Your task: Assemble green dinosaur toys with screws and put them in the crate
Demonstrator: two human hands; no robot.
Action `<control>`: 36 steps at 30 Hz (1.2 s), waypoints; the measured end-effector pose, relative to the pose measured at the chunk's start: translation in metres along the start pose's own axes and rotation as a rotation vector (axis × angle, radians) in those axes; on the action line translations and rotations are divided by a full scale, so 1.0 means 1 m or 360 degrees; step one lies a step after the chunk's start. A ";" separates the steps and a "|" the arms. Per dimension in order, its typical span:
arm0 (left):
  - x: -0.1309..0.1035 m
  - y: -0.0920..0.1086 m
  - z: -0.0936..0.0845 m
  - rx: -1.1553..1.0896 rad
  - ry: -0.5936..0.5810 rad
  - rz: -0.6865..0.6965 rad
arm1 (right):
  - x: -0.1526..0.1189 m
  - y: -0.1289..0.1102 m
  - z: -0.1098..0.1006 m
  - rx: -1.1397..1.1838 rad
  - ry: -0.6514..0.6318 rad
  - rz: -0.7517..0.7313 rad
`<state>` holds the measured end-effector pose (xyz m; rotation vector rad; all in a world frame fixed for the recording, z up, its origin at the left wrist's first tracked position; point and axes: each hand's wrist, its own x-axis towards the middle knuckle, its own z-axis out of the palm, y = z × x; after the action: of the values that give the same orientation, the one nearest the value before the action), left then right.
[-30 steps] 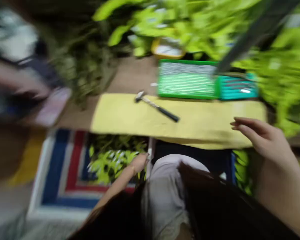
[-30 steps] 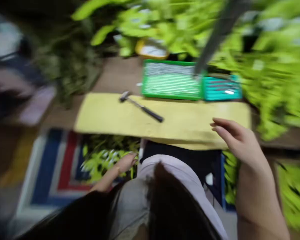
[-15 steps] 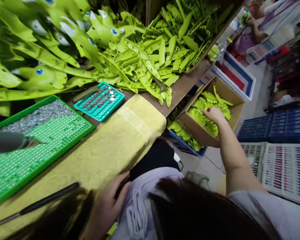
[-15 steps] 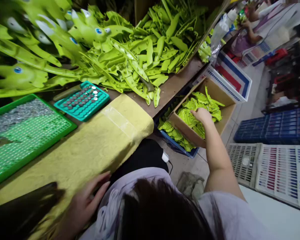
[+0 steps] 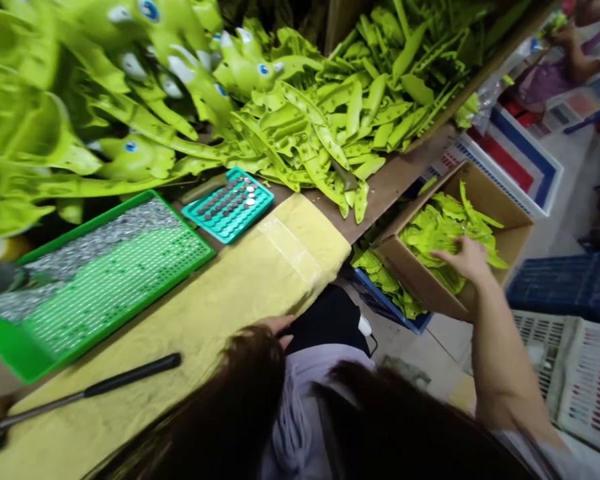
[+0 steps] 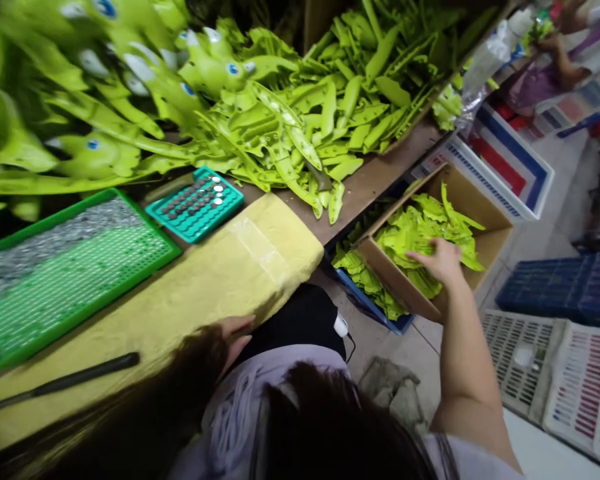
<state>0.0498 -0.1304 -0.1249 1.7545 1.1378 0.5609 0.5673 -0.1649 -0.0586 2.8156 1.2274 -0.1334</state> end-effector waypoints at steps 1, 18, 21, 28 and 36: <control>0.004 0.009 -0.004 0.0008 0.0056 -0.0035 | -0.001 -0.003 -0.010 0.0110 0.0167 0.0029; 0.043 0.011 -0.073 -0.1531 0.0776 -0.0520 | -0.036 -0.405 -0.005 0.0525 0.0047 -0.1830; 0.045 0.008 -0.073 -0.1566 0.0782 -0.0534 | -0.035 -0.408 -0.002 0.0393 0.0072 -0.1771; 0.046 0.002 -0.070 -0.1548 0.0753 -0.0518 | -0.088 -0.393 -0.011 0.0884 0.0208 -0.2171; 0.046 0.001 -0.071 -0.1505 0.0727 -0.0547 | -0.085 -0.396 -0.002 0.0771 0.0204 -0.2051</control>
<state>0.0177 -0.0579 -0.0963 0.6186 1.1571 1.0915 0.2191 0.0425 -0.0581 1.7682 3.1205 -0.3265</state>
